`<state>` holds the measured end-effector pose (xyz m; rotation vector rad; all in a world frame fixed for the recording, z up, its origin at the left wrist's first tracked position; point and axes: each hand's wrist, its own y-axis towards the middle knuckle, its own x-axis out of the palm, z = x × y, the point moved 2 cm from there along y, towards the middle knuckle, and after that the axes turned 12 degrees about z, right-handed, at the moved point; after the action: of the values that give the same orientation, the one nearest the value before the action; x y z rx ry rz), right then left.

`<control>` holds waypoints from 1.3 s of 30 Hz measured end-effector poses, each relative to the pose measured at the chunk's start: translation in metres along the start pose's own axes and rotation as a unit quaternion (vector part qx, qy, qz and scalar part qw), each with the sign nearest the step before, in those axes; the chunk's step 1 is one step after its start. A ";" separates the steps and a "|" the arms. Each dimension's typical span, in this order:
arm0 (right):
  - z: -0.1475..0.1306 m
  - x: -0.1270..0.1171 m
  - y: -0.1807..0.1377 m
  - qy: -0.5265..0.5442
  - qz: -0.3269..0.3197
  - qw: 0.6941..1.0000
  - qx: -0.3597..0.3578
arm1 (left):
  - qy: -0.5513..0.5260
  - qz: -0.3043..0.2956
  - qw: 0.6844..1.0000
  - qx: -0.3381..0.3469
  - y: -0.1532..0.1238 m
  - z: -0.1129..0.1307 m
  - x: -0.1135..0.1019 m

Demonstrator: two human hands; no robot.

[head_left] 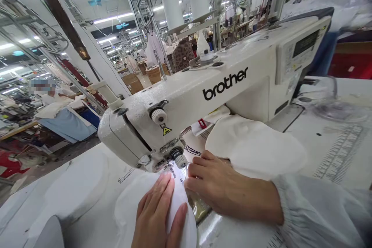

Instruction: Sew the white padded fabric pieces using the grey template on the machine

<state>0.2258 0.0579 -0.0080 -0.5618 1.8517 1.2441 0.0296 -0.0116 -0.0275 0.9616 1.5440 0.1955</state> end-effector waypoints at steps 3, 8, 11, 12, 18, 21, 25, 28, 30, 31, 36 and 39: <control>0.000 0.000 0.000 -0.006 0.000 1.000 0.005 | -0.005 0.005 1.000 -0.008 -0.002 0.002 0.003; 0.000 -0.001 0.002 -0.015 0.001 1.000 0.015 | -0.036 0.032 0.993 -0.106 -0.007 0.007 0.010; 0.002 0.002 0.002 -0.022 0.007 0.999 0.022 | -0.053 0.043 0.991 -0.117 -0.008 0.007 0.014; 0.003 0.003 0.002 -0.025 0.011 0.999 0.025 | -0.058 0.047 0.990 -0.119 -0.008 0.006 0.015; 0.003 0.007 0.000 -0.028 0.029 0.999 0.022 | -0.059 0.047 0.989 -0.127 -0.007 0.004 0.016; 0.002 0.006 0.000 -0.030 0.028 0.999 0.018 | -0.045 0.028 0.993 -0.109 -0.005 0.000 0.014; 0.002 0.005 0.000 -0.034 0.011 0.999 0.019 | -0.017 -0.003 0.999 -0.036 -0.002 -0.006 0.010; 0.002 0.004 0.001 -0.037 0.002 0.999 0.019 | -0.016 -0.014 0.998 -0.062 -0.002 -0.005 0.010; 0.002 0.005 0.001 -0.036 0.004 0.999 0.017 | -0.030 -0.020 0.993 -0.114 -0.002 -0.001 0.011; 0.001 0.005 0.001 -0.036 0.006 0.999 0.016 | -0.038 -0.022 0.989 -0.138 -0.002 0.002 0.011; 0.001 0.007 0.000 -0.031 0.017 0.999 0.013 | -0.065 -0.018 0.984 -0.167 -0.002 0.008 0.011; 0.001 0.007 0.000 -0.034 0.017 0.999 0.013 | -0.061 -0.022 0.984 -0.165 -0.002 0.005 0.010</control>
<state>0.2222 0.0595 -0.0143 -0.4692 1.8243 1.2458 0.0345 -0.0084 -0.0376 0.6650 1.3661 0.3444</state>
